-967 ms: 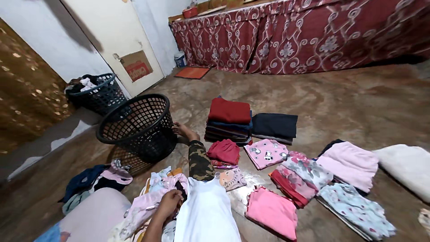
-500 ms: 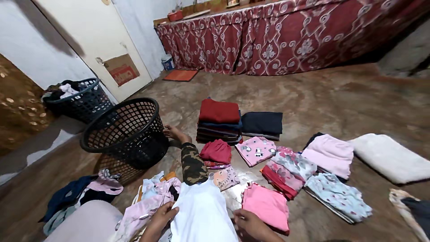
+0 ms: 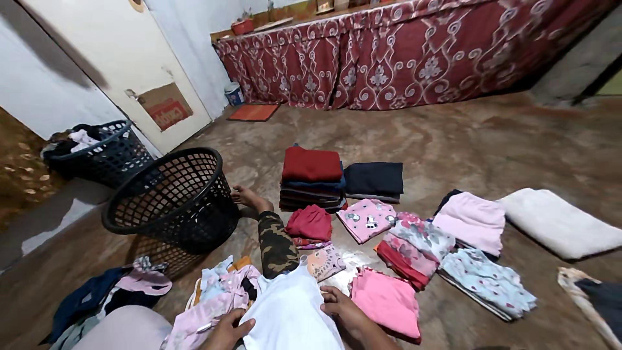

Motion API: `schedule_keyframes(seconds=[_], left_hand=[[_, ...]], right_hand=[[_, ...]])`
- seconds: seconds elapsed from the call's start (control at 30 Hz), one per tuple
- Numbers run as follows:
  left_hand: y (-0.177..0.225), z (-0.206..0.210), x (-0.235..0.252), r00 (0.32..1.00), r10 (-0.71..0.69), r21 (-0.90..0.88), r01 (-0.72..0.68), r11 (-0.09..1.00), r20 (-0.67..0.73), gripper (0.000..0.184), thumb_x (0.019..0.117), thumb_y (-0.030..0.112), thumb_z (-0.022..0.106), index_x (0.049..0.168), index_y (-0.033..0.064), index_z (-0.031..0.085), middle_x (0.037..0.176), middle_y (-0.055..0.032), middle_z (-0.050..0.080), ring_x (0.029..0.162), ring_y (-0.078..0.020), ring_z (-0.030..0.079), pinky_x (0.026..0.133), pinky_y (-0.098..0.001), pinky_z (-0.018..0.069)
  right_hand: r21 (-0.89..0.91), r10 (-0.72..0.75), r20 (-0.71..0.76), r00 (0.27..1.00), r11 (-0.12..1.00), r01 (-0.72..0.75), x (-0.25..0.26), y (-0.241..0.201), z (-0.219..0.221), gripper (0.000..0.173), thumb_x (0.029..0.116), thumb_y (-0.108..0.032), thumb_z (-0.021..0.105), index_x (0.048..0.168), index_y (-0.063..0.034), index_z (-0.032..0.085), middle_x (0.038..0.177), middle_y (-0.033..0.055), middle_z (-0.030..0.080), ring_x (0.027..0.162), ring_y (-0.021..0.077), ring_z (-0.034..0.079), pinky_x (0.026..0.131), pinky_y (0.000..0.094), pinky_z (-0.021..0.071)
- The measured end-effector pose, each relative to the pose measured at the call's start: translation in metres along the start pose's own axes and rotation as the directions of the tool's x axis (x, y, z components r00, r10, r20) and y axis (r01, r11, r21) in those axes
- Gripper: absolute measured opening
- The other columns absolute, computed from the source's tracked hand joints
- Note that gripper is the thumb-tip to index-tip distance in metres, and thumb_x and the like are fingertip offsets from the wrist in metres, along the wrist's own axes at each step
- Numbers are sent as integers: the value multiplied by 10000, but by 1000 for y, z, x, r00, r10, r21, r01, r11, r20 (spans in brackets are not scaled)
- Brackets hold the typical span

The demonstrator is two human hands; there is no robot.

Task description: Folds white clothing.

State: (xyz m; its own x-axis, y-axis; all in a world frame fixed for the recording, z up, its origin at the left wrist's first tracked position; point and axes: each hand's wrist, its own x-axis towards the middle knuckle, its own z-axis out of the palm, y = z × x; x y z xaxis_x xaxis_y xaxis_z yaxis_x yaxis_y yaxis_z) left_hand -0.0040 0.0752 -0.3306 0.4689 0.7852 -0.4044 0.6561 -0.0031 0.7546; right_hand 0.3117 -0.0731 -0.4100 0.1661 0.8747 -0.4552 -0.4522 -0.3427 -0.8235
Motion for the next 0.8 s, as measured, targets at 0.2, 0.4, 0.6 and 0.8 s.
schedule_keyframes(seconds=[0.2, 0.4, 0.6, 0.8], left_hand=[[-5, -8, -8, 999, 42, -179, -47, 983, -28, 160, 932, 121, 690, 1022, -8, 663, 883, -81, 682, 793, -154, 667, 768, -372, 581], [-4, -23, -12, 1000, 3, -60, -3, 998, -3, 187, 944, 150, 704, 1040, 1, 647, 862, -84, 669, 765, -156, 652, 746, -375, 568], [38, -31, -28, 998, -47, -119, 42, 992, -43, 263, 979, 117, 648, 1186, -10, 547, 793, -98, 667, 690, -176, 679, 681, -375, 592], [97, -24, -53, 972, 76, -363, -155, 919, -222, 551, 968, 85, 571, 1489, 99, 391, 850, -62, 712, 716, -129, 711, 684, -324, 615]], right_hand=[[45, -178, 90, 980, 984, 174, 3, 5, -4, 493, 906, -9, 661, 1371, 13, 498, 1130, 128, 672, 948, 160, 656, 813, 343, 553], [-676, 47, 120, 992, 736, 47, -51, -74, 13, 362, 1043, -68, 530, 1335, 143, 489, 1155, 301, 618, 991, 323, 638, 863, 434, 540], [-658, -96, 29, 995, 747, 91, -3, -60, -34, 422, 829, -26, 759, 1230, -8, 627, 1129, 197, 659, 963, 313, 663, 876, 509, 547], [-111, -284, -21, 959, 954, 280, -43, -121, -28, 643, 837, 63, 647, 1439, -21, 437, 1195, 148, 625, 918, 212, 656, 782, 392, 579]])
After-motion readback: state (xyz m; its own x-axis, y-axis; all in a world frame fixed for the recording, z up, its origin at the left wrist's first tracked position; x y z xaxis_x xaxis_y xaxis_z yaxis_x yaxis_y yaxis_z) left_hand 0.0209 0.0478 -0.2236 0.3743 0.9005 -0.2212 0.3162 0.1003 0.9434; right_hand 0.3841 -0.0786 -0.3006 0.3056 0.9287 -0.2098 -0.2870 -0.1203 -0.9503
